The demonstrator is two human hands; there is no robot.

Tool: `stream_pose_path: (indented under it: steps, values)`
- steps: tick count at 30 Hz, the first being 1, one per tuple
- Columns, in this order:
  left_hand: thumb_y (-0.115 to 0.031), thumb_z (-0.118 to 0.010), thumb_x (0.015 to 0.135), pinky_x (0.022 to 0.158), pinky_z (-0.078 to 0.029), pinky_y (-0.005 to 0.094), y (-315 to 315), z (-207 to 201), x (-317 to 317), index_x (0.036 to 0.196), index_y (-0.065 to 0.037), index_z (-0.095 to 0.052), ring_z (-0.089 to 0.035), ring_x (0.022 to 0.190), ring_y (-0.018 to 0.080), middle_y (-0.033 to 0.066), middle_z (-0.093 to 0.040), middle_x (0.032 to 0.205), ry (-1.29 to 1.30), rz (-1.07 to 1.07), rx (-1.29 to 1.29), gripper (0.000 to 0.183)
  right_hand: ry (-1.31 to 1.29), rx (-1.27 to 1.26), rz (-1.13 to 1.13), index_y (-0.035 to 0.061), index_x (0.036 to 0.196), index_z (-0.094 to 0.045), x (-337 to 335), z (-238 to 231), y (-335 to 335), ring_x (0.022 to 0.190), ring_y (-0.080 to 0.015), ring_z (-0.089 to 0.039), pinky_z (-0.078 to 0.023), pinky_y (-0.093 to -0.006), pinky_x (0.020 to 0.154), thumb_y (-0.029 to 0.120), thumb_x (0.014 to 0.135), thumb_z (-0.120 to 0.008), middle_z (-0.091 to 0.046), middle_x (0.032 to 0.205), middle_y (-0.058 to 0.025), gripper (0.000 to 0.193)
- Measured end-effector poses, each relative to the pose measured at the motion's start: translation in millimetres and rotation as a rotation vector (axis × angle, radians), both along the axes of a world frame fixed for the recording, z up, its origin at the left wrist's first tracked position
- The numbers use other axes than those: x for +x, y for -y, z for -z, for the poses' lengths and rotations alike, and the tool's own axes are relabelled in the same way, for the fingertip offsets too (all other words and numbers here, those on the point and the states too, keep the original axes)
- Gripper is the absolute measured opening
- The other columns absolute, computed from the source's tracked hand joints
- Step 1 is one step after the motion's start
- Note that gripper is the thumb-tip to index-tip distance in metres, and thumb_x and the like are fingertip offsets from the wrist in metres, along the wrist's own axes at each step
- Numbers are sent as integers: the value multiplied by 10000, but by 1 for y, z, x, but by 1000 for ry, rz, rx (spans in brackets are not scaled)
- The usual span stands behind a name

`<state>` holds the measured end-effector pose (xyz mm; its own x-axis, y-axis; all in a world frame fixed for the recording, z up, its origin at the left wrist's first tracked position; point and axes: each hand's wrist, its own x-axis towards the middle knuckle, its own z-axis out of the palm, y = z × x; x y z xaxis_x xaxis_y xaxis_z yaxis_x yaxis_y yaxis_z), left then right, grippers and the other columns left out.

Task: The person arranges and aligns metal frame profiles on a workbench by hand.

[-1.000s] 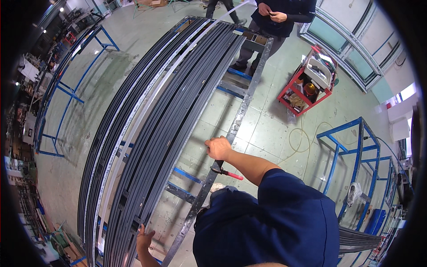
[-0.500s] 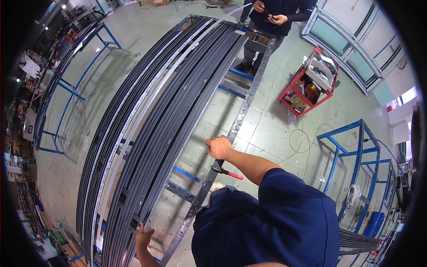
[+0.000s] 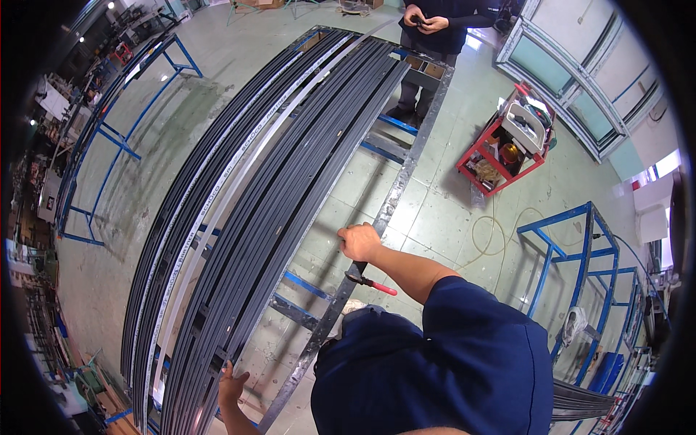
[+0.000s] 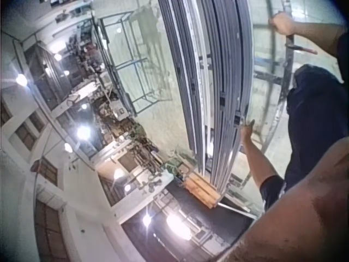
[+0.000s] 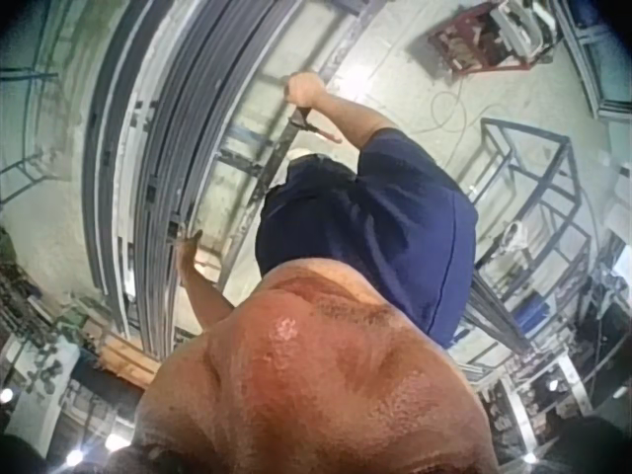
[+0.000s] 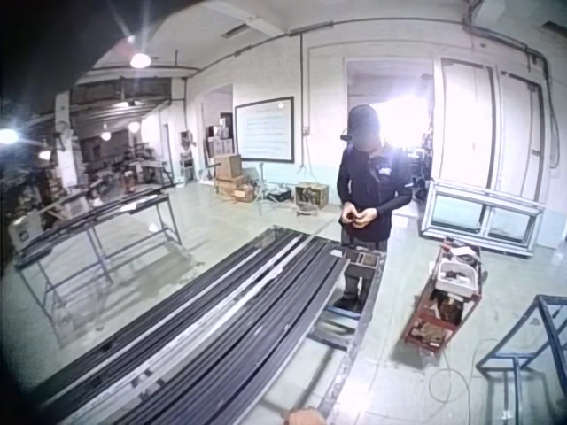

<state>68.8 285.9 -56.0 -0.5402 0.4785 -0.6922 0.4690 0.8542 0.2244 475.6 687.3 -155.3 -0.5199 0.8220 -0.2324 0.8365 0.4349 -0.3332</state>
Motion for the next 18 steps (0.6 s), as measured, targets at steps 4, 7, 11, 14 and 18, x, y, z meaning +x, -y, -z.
stream_pose_path:
  steps: [4, 7, 11, 14, 18]
  values:
    - [-316, -841, 796, 1141, -380, 332, 8, 10, -10, 1578, -105, -356, -421, 1456, 355, 365, -383, 1528, 25, 10, 20, 944, 1, -30, 1, 106, 1027, -697, 1, 0, -1, 970, -322, -699, -487, -463, 911, 269, 876, -579, -733, 989, -153, 252]
    - [-332, -836, 800, 1151, -373, 345, 16, 18, -15, 1581, -112, -354, -405, 1464, 362, 364, -369, 1536, -39, 71, 3, 944, -22, 22, 1, 99, 998, -697, -1, 1, 0, 914, -314, -705, -524, -466, 882, 254, 841, -602, -715, 922, -142, 241]
    - [-246, -831, 837, 1169, -346, 348, 3, 12, -6, 1573, -97, -359, -408, 1467, 341, 308, -402, 1557, -41, 37, -29, 887, -27, 20, 3, 97, 996, -696, 2, 4, -2, 911, -317, -705, -525, -462, 884, 252, 839, -606, -715, 921, -143, 239]
    - [-249, -830, 841, 1163, -356, 350, 3, 9, -6, 1571, -104, -364, -420, 1460, 338, 304, -408, 1554, -71, 52, -55, 878, -40, 27, 8, 93, 993, -696, 1, 5, -1, 900, -323, -706, -525, -457, 884, 254, 837, -612, -716, 918, -144, 239]
    - [-250, -830, 844, 1146, -378, 346, 8, 11, -7, 1573, -133, -369, -448, 1443, 328, 297, -414, 1553, -61, 36, -49, 871, -53, 33, 9, 91, 987, -696, 1, 2, 2, 893, -325, -706, -528, -465, 881, 257, 833, -615, -713, 906, -146, 241]
